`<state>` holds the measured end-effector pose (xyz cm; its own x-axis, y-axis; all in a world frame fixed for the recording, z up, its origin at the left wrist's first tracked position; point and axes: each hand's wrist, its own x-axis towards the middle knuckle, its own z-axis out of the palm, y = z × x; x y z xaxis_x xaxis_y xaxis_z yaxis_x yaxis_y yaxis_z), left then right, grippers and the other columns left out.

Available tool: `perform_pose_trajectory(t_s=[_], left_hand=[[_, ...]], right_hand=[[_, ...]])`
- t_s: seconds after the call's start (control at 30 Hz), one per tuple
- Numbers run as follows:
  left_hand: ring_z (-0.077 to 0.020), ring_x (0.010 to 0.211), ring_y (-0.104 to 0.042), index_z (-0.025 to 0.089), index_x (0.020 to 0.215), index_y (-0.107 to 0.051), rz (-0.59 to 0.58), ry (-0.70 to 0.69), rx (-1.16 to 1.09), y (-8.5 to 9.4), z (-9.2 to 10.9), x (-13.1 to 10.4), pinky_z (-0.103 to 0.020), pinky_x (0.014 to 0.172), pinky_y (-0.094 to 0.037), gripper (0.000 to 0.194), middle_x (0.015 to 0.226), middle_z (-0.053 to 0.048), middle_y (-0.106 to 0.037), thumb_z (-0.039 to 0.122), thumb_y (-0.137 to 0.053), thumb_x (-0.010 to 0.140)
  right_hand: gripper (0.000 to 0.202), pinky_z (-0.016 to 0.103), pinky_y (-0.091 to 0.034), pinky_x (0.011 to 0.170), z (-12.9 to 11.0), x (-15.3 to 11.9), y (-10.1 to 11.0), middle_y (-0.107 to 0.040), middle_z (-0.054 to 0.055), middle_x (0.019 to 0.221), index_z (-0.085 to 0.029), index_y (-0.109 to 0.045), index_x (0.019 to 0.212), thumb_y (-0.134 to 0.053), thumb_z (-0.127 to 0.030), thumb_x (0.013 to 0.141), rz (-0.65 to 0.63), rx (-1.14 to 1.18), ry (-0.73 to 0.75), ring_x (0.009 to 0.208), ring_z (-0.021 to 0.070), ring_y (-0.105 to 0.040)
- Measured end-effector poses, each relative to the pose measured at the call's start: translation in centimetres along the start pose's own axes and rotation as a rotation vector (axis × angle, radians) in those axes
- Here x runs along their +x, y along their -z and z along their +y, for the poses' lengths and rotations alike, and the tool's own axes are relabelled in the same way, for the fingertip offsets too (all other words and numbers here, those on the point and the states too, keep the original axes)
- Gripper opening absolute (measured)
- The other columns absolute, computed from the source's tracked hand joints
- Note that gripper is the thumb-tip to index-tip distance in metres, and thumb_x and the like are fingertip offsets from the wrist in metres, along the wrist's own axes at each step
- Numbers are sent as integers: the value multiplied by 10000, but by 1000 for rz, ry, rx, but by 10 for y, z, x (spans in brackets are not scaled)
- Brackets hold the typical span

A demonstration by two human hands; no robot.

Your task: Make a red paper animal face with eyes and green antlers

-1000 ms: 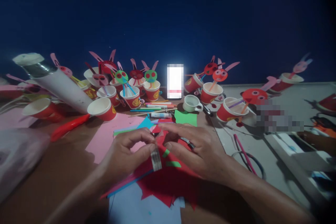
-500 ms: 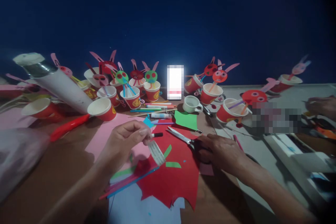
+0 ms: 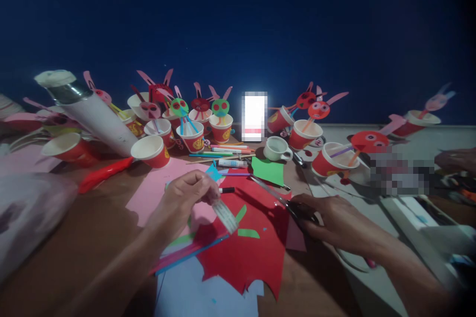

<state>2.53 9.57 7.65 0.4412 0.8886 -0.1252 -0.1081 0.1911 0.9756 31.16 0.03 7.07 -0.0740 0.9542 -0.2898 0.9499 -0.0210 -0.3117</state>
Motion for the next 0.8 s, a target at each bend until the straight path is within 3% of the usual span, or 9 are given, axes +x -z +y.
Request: perform_pose_trajectory(t_s=[0.13,0.27,0.5,0.8], left_hand=[[-115,654,-556,149,703,-598,-2,-5,26,1,-3,1,-225,628,-446,227,679,-15,-609,317,-553,849],[-105,659,-549,164,709,-580,-28,-27,13,1,-7,0,-209,611,-428,224,699,-1,-595,316,-531,866],[-63,609,-506,158,764,-590,-33,11,63,-1,-10,-4,-174,553,-381,218,762,4,-577,336,-526,871],[-65,606,-464,172,729,-569,28,-23,153,-4,-14,-5,-178,553,-355,207,743,15,-553,327,-536,863]], right_hand=[[379,267,-460,774,2,-8,13,-654,9,1045,-284,-548,1144,-474,-181,786,-17,279,126,921,180,-618],[456,287,-425,909,0,0,9,-586,9,1191,-282,-528,1179,-497,-142,746,-70,339,252,1098,195,-539],[505,316,-412,894,-17,6,14,-597,1,1144,-313,-538,1188,-557,-180,700,-185,256,301,1066,224,-522],[451,298,-361,857,-30,1,18,-619,-5,1055,-305,-562,1111,-555,-150,687,-109,211,364,998,204,-511]])
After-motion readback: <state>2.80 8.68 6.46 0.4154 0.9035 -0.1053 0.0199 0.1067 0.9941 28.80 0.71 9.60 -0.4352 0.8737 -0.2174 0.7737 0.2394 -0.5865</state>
